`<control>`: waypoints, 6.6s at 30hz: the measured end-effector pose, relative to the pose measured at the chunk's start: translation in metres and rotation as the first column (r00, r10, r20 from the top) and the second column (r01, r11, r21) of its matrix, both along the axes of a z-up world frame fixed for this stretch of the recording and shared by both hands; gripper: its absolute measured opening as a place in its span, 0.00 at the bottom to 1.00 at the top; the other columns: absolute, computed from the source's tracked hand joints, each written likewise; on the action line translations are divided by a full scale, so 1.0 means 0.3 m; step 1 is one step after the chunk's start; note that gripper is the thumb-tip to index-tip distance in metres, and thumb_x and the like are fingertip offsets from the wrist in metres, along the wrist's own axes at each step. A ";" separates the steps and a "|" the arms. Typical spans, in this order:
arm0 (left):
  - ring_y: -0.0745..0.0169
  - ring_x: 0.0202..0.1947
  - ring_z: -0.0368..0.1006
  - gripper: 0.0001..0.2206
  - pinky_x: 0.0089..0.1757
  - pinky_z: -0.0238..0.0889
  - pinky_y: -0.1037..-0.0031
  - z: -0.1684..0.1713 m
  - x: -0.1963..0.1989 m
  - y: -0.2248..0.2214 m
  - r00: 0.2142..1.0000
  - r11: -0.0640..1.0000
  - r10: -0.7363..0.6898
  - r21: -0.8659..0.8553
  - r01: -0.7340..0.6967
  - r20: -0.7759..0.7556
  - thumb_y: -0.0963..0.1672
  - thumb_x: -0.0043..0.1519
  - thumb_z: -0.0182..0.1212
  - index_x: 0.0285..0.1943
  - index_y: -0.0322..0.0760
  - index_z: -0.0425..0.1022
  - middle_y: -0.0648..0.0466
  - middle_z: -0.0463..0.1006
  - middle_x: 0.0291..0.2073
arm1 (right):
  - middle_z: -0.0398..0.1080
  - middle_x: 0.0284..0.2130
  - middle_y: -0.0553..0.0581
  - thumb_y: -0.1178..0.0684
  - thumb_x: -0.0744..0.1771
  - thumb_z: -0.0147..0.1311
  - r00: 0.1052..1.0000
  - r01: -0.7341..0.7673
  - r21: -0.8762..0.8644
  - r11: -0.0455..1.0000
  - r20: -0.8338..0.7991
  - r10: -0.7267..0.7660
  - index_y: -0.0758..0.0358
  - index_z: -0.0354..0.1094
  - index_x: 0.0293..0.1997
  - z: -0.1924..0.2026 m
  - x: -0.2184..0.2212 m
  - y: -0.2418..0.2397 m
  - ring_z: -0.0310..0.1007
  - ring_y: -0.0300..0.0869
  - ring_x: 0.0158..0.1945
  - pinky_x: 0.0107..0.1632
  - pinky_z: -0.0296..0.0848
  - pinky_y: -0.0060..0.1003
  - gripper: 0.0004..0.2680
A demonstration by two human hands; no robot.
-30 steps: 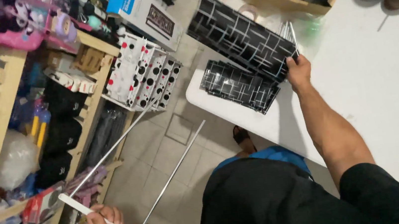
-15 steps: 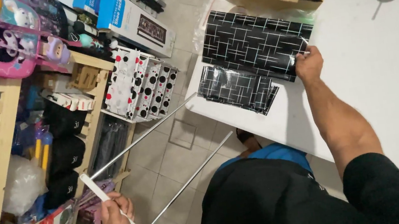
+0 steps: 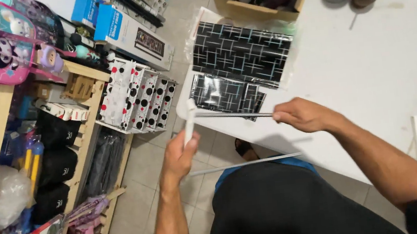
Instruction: Disassembling a modular display unit by pulling apart the frame tubes and removing the decorative panels.
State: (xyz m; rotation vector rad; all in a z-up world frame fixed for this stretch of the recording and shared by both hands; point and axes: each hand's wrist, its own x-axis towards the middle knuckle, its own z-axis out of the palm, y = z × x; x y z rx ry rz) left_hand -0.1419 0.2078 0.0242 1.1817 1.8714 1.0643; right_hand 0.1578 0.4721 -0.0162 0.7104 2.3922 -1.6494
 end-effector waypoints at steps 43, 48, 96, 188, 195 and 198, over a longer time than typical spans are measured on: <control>0.60 0.47 0.74 0.15 0.48 0.65 0.70 -0.553 0.324 0.621 0.985 0.754 0.118 -0.657 -0.009 0.122 0.51 0.63 0.52 0.51 0.47 0.78 0.56 0.80 0.47 | 0.75 0.56 0.70 0.24 0.71 0.24 0.594 0.416 0.378 0.827 0.575 -0.562 0.62 0.74 0.60 -0.681 1.051 0.287 0.67 0.64 0.63 0.62 0.64 0.53 0.32; 0.56 0.53 0.75 0.16 0.54 0.67 0.65 -0.516 -0.035 0.766 0.951 0.704 0.308 -0.665 -0.249 -0.030 0.48 0.67 0.51 0.63 0.48 0.73 0.53 0.78 0.58 | 0.75 0.48 0.71 0.47 0.71 0.56 0.724 0.506 0.696 0.509 -0.022 -0.690 0.73 0.72 0.59 -0.853 0.750 0.336 0.72 0.63 0.51 0.55 0.69 0.53 0.17; 0.42 0.49 0.78 0.11 0.49 0.70 0.57 -1.027 -0.336 0.595 0.944 0.726 0.015 -0.645 -0.236 -0.329 0.41 0.56 0.59 0.47 0.38 0.74 0.45 0.78 0.40 | 0.76 0.39 0.68 0.61 0.69 0.55 0.428 0.878 0.019 0.479 0.419 -0.801 0.69 0.65 0.62 -0.836 0.086 -0.086 0.76 0.53 0.43 0.46 0.74 0.48 0.14; 0.52 0.40 0.74 0.17 0.47 0.70 0.61 -0.354 0.944 0.972 0.745 0.742 -0.667 -0.118 0.660 -0.025 0.50 0.68 0.54 0.62 0.42 0.76 0.46 0.76 0.38 | 0.74 0.33 0.62 0.42 0.73 0.42 0.709 0.572 0.490 0.658 0.107 -0.697 0.60 0.71 0.38 -0.444 1.301 -0.195 0.77 0.58 0.42 0.45 0.77 0.47 0.15; 0.55 0.36 0.60 0.38 0.43 0.53 0.59 0.070 1.003 0.947 0.655 0.514 -0.530 0.410 0.754 -0.539 0.67 0.62 0.30 0.38 0.38 0.76 0.51 0.65 0.33 | 0.68 0.27 0.46 0.47 0.72 0.47 0.745 0.528 0.702 0.478 -0.113 -0.657 0.56 0.69 0.29 -0.052 1.410 -0.122 0.67 0.43 0.30 0.31 0.64 0.40 0.12; 0.52 0.30 0.62 0.32 0.36 0.56 0.61 0.198 1.007 0.926 0.630 0.298 -0.585 0.587 0.753 -0.511 0.63 0.66 0.36 0.36 0.32 0.64 0.48 0.69 0.32 | 0.62 0.21 0.49 0.49 0.72 0.39 0.829 0.557 0.351 0.753 -0.169 -0.534 0.61 0.62 0.27 0.153 1.362 -0.082 0.61 0.39 0.25 0.33 0.64 0.37 0.14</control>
